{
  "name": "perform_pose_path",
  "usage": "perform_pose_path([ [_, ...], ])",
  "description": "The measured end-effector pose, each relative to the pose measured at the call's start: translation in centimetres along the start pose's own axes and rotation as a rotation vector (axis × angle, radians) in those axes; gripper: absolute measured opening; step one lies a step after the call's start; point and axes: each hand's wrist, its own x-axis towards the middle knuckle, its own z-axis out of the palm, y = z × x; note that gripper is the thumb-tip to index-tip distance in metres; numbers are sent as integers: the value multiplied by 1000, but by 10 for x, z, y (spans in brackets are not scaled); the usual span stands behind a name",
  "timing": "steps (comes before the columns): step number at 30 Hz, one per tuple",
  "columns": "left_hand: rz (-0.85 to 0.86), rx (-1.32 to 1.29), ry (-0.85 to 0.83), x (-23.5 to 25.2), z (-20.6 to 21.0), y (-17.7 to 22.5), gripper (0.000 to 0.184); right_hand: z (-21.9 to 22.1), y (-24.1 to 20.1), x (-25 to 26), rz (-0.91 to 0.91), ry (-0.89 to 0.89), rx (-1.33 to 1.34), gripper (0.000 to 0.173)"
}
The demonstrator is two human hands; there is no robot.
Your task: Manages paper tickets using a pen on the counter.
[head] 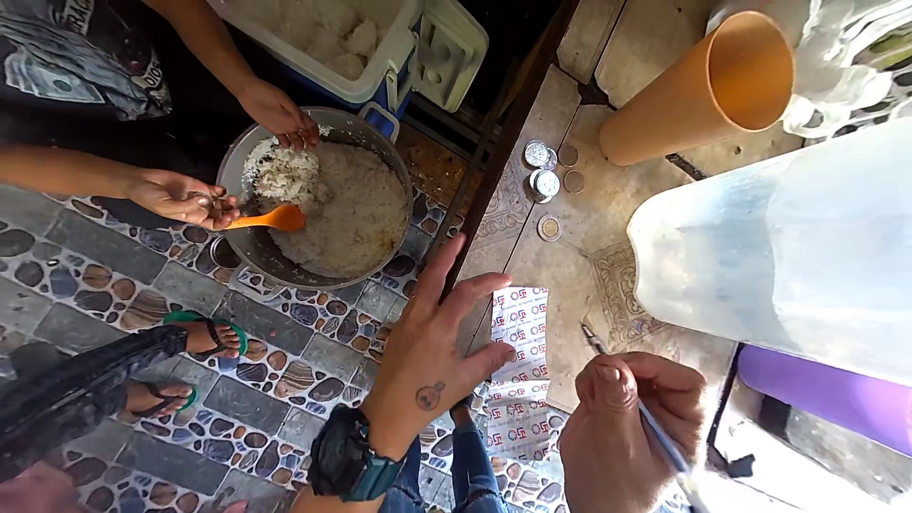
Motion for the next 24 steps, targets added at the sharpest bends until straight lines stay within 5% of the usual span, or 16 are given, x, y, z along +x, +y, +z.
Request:
perform_pose_path([
  [9,-63,-52,126,-5,7,3,76,-3,7,-1,64,-50,110,16],
  [15,67,27,117,-16,12,-3,27,-1,28,-5,12,-87,36,14],
  [24,-72,-3,-5,-15,2,-3,48,2,18,-1,62,-71,6,15],
])
